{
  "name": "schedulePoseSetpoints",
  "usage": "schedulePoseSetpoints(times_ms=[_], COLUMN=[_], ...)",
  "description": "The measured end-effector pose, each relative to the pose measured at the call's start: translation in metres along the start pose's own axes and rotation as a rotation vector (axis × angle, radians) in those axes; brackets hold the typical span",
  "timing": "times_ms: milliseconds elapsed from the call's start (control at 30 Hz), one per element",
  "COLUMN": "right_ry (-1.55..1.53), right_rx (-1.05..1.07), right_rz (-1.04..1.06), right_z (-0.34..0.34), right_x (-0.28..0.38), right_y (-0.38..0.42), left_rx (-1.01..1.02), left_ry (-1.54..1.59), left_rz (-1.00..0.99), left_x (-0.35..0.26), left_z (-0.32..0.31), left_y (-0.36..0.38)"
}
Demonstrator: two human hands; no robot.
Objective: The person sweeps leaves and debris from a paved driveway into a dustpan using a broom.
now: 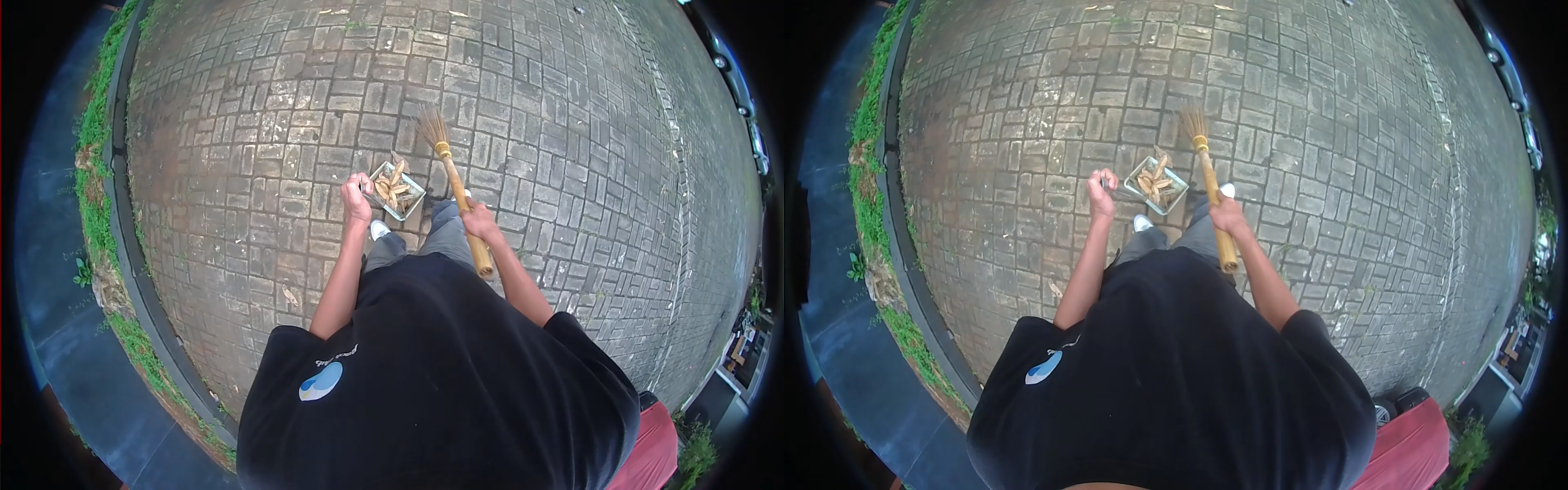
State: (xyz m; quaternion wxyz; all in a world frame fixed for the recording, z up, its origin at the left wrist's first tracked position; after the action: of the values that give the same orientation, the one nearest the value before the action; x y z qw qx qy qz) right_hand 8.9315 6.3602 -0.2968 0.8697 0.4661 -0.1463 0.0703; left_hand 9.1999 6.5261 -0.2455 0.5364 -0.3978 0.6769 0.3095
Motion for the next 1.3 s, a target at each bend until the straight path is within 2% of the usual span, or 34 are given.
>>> schedulePoseSetpoints(times_ms=[67, 100, 167, 233, 267, 333, 433, 533, 700, 767, 900, 967, 1000, 1100, 1167, 1233, 1300], right_ry=[0.1, 0.101, 0.104, 0.034, 0.04, -0.14, -0.249, -0.267, -0.165, -0.067, 0.075, 0.026, -0.045, 0.022, 0.078, 0.128, 0.098], right_rx=[-0.061, 0.0, 0.063, 0.346, 0.343, 0.459, 0.386, 0.342, 0.238, 0.115, 0.135, 0.352, 0.381, 0.444, 0.4, 0.353, 0.271], right_rz=[0.038, 0.022, 0.012, -0.056, -0.058, -0.144, -0.174, -0.144, -0.071, -0.02, 0.049, -0.048, -0.083, -0.112, -0.067, -0.022, -0.023], right_z=[-0.002, -0.008, -0.016, -0.033, -0.028, -0.02, 0.006, 0.018, -0.008, -0.017, -0.024, -0.026, -0.024, -0.012, 0.003, 0.009, 0.02], right_x=[0.012, 0.016, 0.02, 0.011, 0.005, 0.004, 0.009, 0.016, 0.017, 0.018, 0.028, 0.015, 0.007, 0.005, 0.012, 0.006, -0.003], right_y=[-0.015, -0.017, -0.016, -0.003, 0.005, 0.046, 0.096, 0.11, 0.069, 0.046, 0.032, 0.038, 0.044, 0.09, 0.122, 0.139, 0.146], left_rx=[0.015, 0.037, 0.021, 0.01, -0.018, -0.06, -0.031, 0.02, 0.043, 0.054, 0.054, 0.05, 0.03, -0.021, 0.035, 0.041, 0.107], left_ry=[-0.111, -0.226, -0.223, -0.209, -0.161, -0.108, -0.191, -0.267, -0.252, -0.255, -0.165, -0.122, -0.097, -0.024, -0.153, -0.129, -0.23], left_rz=[-0.009, -0.014, -0.043, -0.068, -0.034, -0.004, -0.022, -0.071, -0.063, -0.065, -0.037, -0.02, 0.002, 0.075, -0.03, 0.007, 0.074], left_x=[-0.014, -0.018, -0.023, -0.021, -0.015, -0.011, -0.017, -0.02, -0.013, -0.011, -0.014, -0.019, -0.018, -0.025, -0.039, -0.05, -0.055], left_z=[-0.002, -0.001, 0.002, 0.005, 0.009, 0.013, 0.014, 0.009, 0.002, 0.0, 0.002, 0.006, 0.011, 0.023, 0.034, 0.045, 0.049], left_y=[0.001, 0.001, -0.001, -0.003, -0.004, -0.004, -0.004, -0.003, -0.002, 0.0, 0.002, 0.003, 0.003, 0.008, 0.009, 0.017, 0.027])
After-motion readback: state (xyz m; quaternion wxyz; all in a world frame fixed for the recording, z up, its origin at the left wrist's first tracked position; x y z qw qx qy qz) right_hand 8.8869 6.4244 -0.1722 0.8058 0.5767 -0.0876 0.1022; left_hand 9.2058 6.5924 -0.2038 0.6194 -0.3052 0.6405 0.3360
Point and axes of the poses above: each hand's wrist, its own y-axis away from the middle knuckle, its own z-axis out of the back of the hand, x = y × z, the point moved 10 cm from there along -y, towards the middle knuckle, and after that the axes turned 9 degrees about -z, right-handed, at the moved point
